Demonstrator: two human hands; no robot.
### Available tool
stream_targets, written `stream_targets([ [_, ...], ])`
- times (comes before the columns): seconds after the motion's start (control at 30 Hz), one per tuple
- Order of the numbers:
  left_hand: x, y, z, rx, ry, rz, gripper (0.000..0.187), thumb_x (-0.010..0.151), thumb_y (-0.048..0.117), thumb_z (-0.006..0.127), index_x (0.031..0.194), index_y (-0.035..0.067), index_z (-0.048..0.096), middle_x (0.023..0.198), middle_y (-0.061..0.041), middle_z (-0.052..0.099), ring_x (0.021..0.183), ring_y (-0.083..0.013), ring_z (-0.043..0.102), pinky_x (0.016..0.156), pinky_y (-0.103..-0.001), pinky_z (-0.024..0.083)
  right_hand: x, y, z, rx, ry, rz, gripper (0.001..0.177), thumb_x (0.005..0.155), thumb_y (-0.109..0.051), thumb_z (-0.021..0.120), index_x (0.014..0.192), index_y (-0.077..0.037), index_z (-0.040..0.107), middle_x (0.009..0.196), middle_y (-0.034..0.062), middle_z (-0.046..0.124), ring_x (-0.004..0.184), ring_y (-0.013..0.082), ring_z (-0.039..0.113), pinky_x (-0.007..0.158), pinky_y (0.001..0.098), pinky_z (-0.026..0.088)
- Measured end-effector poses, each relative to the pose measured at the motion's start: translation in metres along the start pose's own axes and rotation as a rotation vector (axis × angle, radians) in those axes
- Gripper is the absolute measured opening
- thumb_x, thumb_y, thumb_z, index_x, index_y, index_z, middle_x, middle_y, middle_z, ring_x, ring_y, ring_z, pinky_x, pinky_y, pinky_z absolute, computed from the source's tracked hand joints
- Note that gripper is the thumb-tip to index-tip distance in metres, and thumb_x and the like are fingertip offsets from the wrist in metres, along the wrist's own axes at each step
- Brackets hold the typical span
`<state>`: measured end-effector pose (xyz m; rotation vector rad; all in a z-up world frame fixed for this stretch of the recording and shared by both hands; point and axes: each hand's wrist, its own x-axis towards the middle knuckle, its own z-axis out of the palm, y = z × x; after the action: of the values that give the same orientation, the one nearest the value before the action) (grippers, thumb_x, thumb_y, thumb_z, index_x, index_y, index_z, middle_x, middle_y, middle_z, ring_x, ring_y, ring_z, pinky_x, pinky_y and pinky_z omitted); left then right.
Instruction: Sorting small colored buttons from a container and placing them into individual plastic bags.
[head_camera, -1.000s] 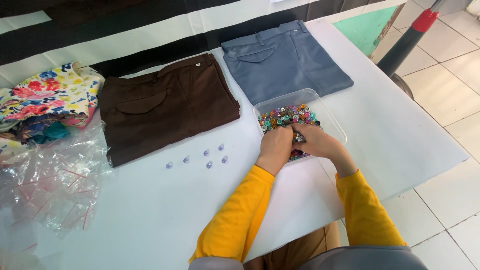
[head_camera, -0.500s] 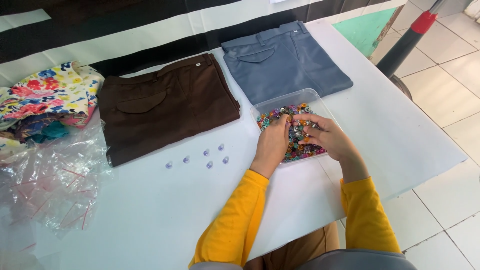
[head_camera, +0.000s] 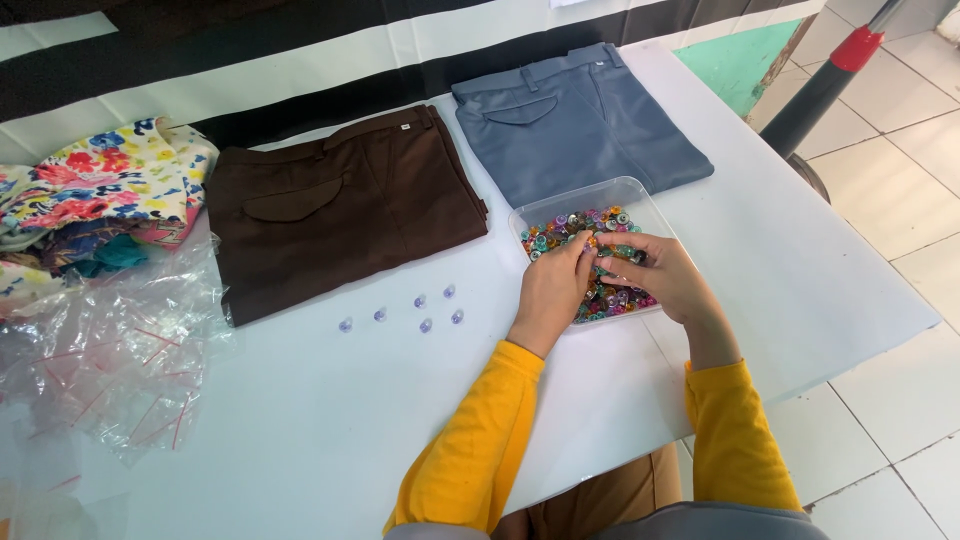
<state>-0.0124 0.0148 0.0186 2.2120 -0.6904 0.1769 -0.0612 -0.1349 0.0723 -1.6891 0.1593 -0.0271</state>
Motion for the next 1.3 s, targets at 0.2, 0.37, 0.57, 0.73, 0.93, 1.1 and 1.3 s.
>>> stream_targets([
  [0.2,0.001,-0.004,0.005,0.017,0.018,0.006,0.04,0.108,0.03,0.048,0.141,0.009,0.059,0.098,-0.019,0.076,0.084,-0.0296,0.076,0.069,-0.037,0.062,-0.003,-0.004,0.002,0.039,0.028,0.024,0.042,0.095,0.009,0.045,0.135,0.011,0.058,0.134,0.0374,0.049,0.119,0.0427,0.06,0.097,0.0563,0.055],
  [0.37,0.0,0.002,-0.001,0.055,0.016,-0.011,0.042,0.11,0.027,0.044,0.144,0.006,0.055,0.1,-0.021,0.076,0.084,-0.0283,0.076,0.068,-0.036,0.062,-0.001,0.0,-0.001,0.061,0.043,0.01,0.042,0.093,0.009,0.043,0.132,0.01,0.059,0.126,0.0342,0.05,0.114,0.0422,0.061,0.097,0.057,0.056],
  [0.57,0.003,0.002,0.001,0.104,-0.004,-0.026,0.041,0.11,0.024,0.04,0.146,0.006,0.052,0.102,-0.021,0.075,0.083,-0.0289,0.076,0.068,-0.038,0.062,0.004,0.014,-0.007,0.062,0.055,-0.038,0.04,0.092,0.009,0.043,0.129,0.01,0.058,0.114,0.0253,0.052,0.107,0.0354,0.063,0.092,0.0522,0.059],
  [0.73,0.003,0.001,0.004,0.099,-0.019,-0.036,0.04,0.11,0.021,0.039,0.145,0.009,0.051,0.103,-0.019,0.074,0.082,-0.0289,0.076,0.067,-0.039,0.061,0.0,0.005,-0.004,0.068,0.034,-0.043,0.044,0.09,0.014,0.04,0.13,0.01,0.057,0.113,0.0265,0.054,0.108,0.0386,0.063,0.094,0.0563,0.058],
  [0.93,0.001,0.004,0.002,0.099,-0.032,-0.055,0.036,0.11,0.025,0.035,0.139,0.014,0.054,0.101,-0.013,0.073,0.079,-0.0258,0.075,0.067,-0.038,0.06,0.0,0.003,-0.002,0.014,0.021,-0.072,0.046,0.087,0.017,0.052,0.132,0.008,0.058,0.112,0.0243,0.06,0.106,0.0342,0.064,0.092,0.051,0.06],
  [1.1,0.001,0.004,0.004,0.113,-0.041,-0.063,0.036,0.109,0.029,0.036,0.137,0.016,0.054,0.104,-0.012,0.073,0.088,-0.0281,0.075,0.075,-0.041,0.06,0.0,0.004,-0.002,0.03,0.059,-0.062,0.046,0.09,0.01,0.064,0.135,0.005,0.057,0.122,0.0302,0.06,0.104,0.0358,0.066,0.085,0.0536,0.061],
  [1.3,-0.001,0.003,0.006,0.067,-0.013,-0.024,0.038,0.109,0.037,0.038,0.135,0.018,0.057,0.116,-0.009,0.071,0.099,-0.0265,0.074,0.082,-0.038,0.059,0.007,0.015,-0.007,0.049,0.089,-0.084,0.042,0.091,0.005,0.067,0.131,0.003,0.058,0.123,0.0276,0.063,0.102,0.0371,0.069,0.083,0.0517,0.062],
])
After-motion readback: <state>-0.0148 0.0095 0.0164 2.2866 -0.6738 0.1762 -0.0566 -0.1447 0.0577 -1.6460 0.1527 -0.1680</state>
